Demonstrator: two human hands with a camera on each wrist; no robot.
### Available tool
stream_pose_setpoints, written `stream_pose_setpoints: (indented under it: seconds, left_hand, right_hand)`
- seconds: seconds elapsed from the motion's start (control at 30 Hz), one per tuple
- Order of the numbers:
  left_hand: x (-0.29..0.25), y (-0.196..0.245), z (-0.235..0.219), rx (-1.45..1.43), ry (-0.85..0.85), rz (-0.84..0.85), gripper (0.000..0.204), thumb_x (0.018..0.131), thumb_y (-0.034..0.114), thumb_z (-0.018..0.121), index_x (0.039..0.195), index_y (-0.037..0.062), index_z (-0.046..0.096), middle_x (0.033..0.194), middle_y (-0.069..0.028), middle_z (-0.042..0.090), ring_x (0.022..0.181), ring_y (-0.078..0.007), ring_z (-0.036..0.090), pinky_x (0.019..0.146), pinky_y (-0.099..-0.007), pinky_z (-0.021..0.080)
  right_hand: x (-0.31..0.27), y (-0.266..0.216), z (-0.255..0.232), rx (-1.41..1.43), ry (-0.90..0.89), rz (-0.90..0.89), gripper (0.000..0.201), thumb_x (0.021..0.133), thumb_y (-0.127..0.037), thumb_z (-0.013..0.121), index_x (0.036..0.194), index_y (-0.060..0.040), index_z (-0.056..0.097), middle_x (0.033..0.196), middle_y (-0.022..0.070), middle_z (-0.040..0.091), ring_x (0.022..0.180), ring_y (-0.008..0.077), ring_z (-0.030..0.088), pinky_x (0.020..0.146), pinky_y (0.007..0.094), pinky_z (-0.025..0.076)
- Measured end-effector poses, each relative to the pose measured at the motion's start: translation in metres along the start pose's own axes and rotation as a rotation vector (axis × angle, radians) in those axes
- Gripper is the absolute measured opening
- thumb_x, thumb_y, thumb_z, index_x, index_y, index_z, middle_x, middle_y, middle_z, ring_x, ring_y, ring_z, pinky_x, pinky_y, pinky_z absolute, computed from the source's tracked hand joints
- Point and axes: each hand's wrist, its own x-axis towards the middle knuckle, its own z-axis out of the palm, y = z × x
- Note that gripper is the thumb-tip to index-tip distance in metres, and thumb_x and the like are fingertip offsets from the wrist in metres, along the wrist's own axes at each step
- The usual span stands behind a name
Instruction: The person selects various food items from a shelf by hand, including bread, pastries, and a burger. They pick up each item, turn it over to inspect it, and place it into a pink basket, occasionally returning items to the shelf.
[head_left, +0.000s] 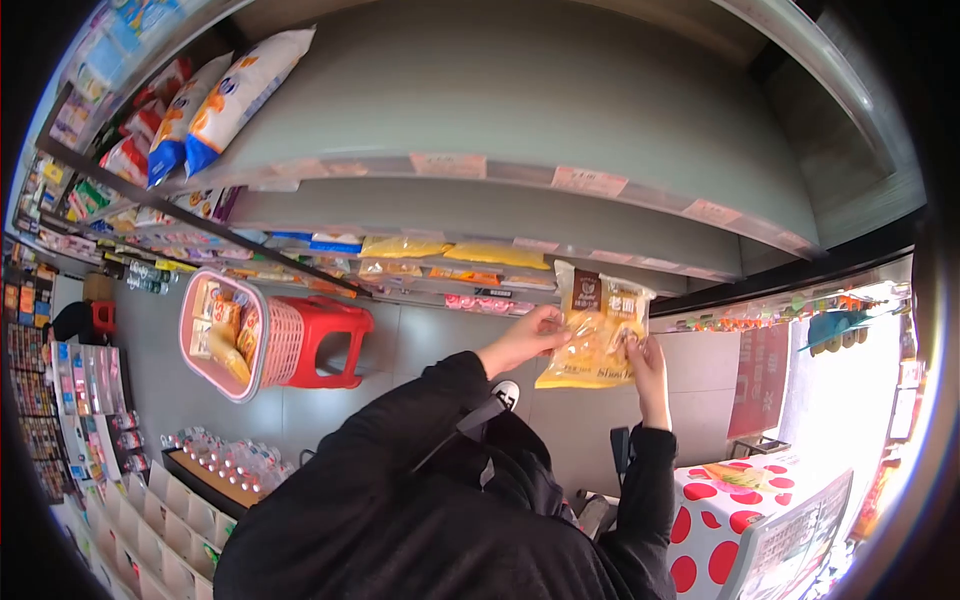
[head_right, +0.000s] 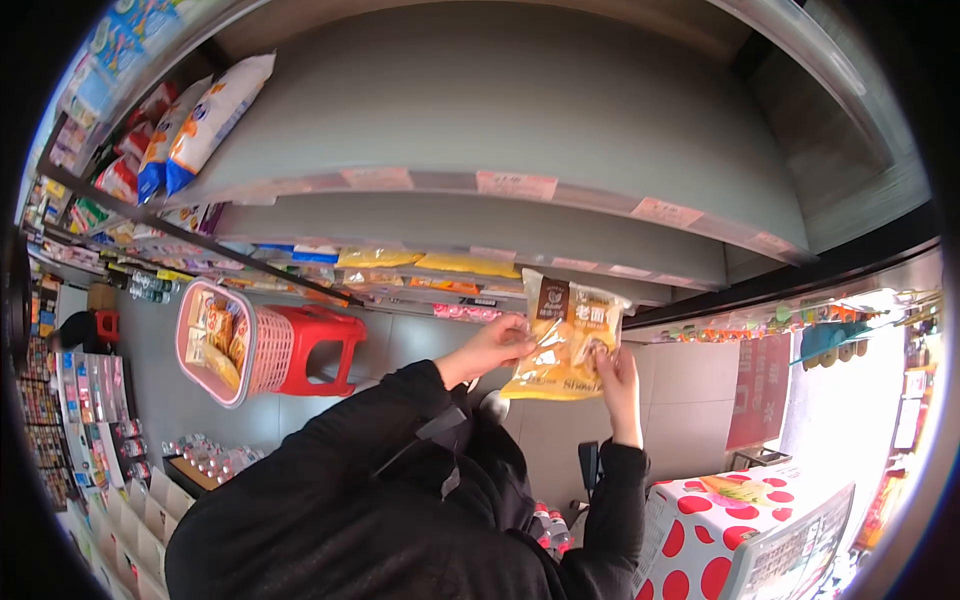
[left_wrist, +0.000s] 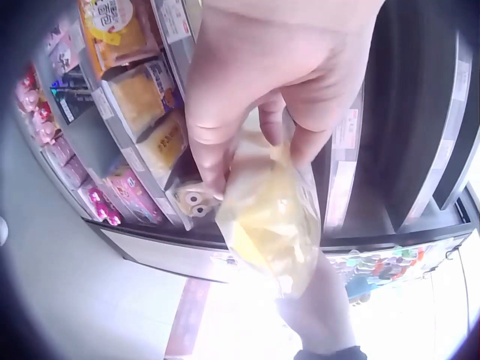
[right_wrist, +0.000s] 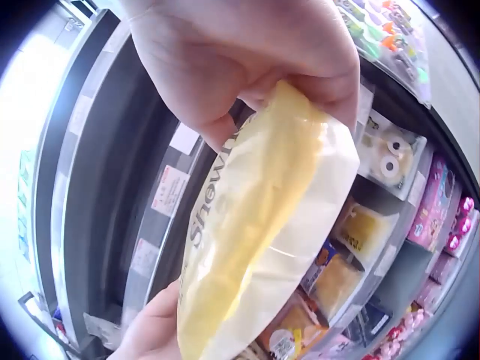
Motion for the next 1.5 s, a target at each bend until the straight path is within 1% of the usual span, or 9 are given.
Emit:
stream_pose_setpoints:
  seconds: [0.17, 0.33, 0.53, 0.87, 1.0, 1.27, 1.33, 1.4, 1.5]
  left_hand:
    - [-0.083, -0.018, -0.051, 0.115, -0.096, -0.041, 0.030, 0.078, 0.017, 0.062, 0.099, 0.0084, 0.044, 0.097, -0.0004, 0.049, 0.087, -0.0073, 0.048, 0.068, -0.0219, 0.042]
    - [-0.183, -0.020, -0.097, 0.167, 0.071, -0.102, 0.028, 0.079, 0.019, 0.061, 0.097, 0.0065, 0.044, 0.094, -0.0008, 0.052, 0.084, -0.0072, 0.049, 0.071, -0.0228, 0.043]
    - [-0.297, -0.013, -0.134, -0.022, 0.323, 0.030, 0.027, 0.080, 0.020, 0.059, 0.098, 0.0071, 0.043, 0.090, -0.0007, 0.055, 0.081, -0.0076, 0.052, 0.069, -0.0225, 0.043]
    - [-0.431, -0.017, -0.272, -0.145, 0.742, 0.271, 0.027, 0.080, 0.019, 0.058, 0.101, 0.0102, 0.043, 0.089, 0.0018, 0.054, 0.079, -0.0048, 0.048, 0.065, -0.0197, 0.039]
    - [-0.480, -0.012, -0.350, -0.112, 0.930, 0.292, 0.022, 0.080, 0.013, 0.056, 0.099, 0.0114, 0.044, 0.074, 0.0030, 0.052, 0.063, -0.0034, 0.043, 0.053, -0.0174, 0.033]
    - [-0.493, 0.013, -0.485, -0.007, 1.343, 0.381, 0.017, 0.077, 0.005, 0.051, 0.091, 0.0070, 0.042, 0.066, 0.0000, 0.048, 0.051, -0.0044, 0.043, 0.041, -0.0215, 0.034]
    - [-0.482, 0.002, -0.512, -0.020, 1.357, 0.328, 0.016, 0.075, 0.004, 0.052, 0.087, 0.0052, 0.041, 0.065, -0.0019, 0.048, 0.050, -0.0061, 0.045, 0.040, -0.0232, 0.036]
    - [-0.465, -0.007, -0.531, 0.249, 1.578, 0.226, 0.020, 0.072, 0.012, 0.057, 0.085, 0.0044, 0.045, 0.063, -0.0074, 0.052, 0.054, -0.0156, 0.052, 0.050, -0.0287, 0.041]
    - [-0.458, -0.007, -0.532, 0.358, 1.496, 0.068, 0.023, 0.069, 0.018, 0.059, 0.083, 0.0028, 0.048, 0.067, -0.0135, 0.055, 0.063, -0.0246, 0.056, 0.059, -0.0337, 0.044]
  right_hand:
    - [-0.076, 0.014, 0.039, 0.133, -0.197, 0.100, 0.037, 0.080, -0.005, 0.055, 0.112, 0.0008, 0.038, 0.103, 0.0085, 0.053, 0.095, 0.0134, 0.052, 0.080, 0.0249, 0.041]
    - [-0.096, 0.021, 0.101, 0.064, -0.532, 0.265, 0.041, 0.077, -0.001, 0.057, 0.113, 0.0013, 0.036, 0.106, 0.0099, 0.052, 0.094, 0.0157, 0.053, 0.080, 0.0261, 0.042]
    - [-0.102, -0.013, 0.206, -0.057, -0.799, 0.177, 0.051, 0.077, -0.005, 0.058, 0.120, 0.0016, 0.032, 0.110, 0.0121, 0.048, 0.088, 0.0153, 0.054, 0.075, 0.0264, 0.044]
    - [-0.104, -0.013, 0.441, -0.297, -1.055, -0.054, 0.064, 0.073, -0.015, 0.065, 0.124, 0.0036, 0.032, 0.105, 0.0115, 0.043, 0.081, 0.0144, 0.050, 0.071, 0.0255, 0.046]
    - [-0.104, -0.010, 0.552, -0.322, -1.130, -0.102, 0.064, 0.071, -0.015, 0.066, 0.123, 0.0041, 0.033, 0.101, 0.0110, 0.046, 0.079, 0.0138, 0.050, 0.071, 0.0255, 0.045]
    - [-0.062, 0.008, 0.737, -0.627, -1.081, -0.426, 0.047, 0.073, -0.025, 0.057, 0.109, 0.0036, 0.048, 0.105, 0.0227, 0.051, 0.099, 0.0335, 0.050, 0.084, 0.0356, 0.039]
    - [-0.057, 0.022, 0.758, -0.703, -1.025, -0.438, 0.043, 0.073, -0.023, 0.055, 0.106, 0.0033, 0.049, 0.104, 0.0233, 0.051, 0.098, 0.0348, 0.050, 0.084, 0.0366, 0.039]
    - [-0.060, 0.026, 0.766, -0.774, -0.970, -0.452, 0.039, 0.074, -0.021, 0.053, 0.104, 0.0031, 0.051, 0.103, 0.0239, 0.051, 0.096, 0.0361, 0.049, 0.084, 0.0376, 0.039]
    - [-0.069, 0.028, 0.763, -0.862, -1.055, -0.411, 0.034, 0.073, -0.014, 0.048, 0.101, 0.0037, 0.050, 0.100, 0.0240, 0.050, 0.093, 0.0362, 0.049, 0.082, 0.0391, 0.039]
